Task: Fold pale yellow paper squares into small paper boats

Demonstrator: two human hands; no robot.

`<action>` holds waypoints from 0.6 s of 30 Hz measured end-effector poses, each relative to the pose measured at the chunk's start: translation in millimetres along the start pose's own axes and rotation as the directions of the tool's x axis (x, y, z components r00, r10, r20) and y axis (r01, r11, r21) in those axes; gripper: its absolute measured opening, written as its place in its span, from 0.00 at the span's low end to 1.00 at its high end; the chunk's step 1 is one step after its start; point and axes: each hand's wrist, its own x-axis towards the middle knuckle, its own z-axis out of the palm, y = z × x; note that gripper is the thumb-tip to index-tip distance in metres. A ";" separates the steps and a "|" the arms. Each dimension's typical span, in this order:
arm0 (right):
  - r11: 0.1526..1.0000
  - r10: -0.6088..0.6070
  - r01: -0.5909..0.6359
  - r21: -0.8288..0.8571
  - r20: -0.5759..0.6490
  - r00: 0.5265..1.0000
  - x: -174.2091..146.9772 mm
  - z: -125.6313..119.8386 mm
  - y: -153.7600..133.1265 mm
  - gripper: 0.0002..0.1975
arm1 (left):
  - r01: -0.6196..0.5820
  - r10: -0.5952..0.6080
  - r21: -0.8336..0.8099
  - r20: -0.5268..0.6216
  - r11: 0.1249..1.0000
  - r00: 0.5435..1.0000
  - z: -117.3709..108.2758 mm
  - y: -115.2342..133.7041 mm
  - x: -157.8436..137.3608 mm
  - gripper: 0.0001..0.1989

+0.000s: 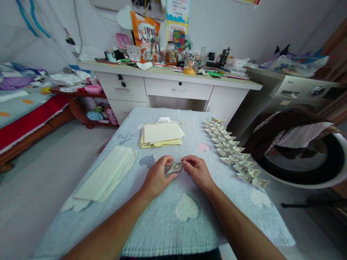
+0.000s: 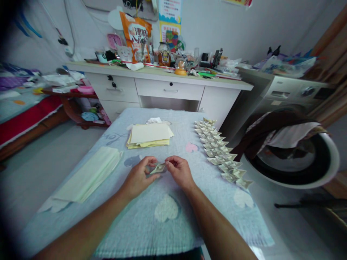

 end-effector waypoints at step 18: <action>0.993 -0.084 0.074 -0.090 -0.112 0.990 6.3 -35.9 -45.9 0.07 | 0.111 -0.119 -0.160 -0.044 0.981 0.992 -2.6 0.0 6.2 0.14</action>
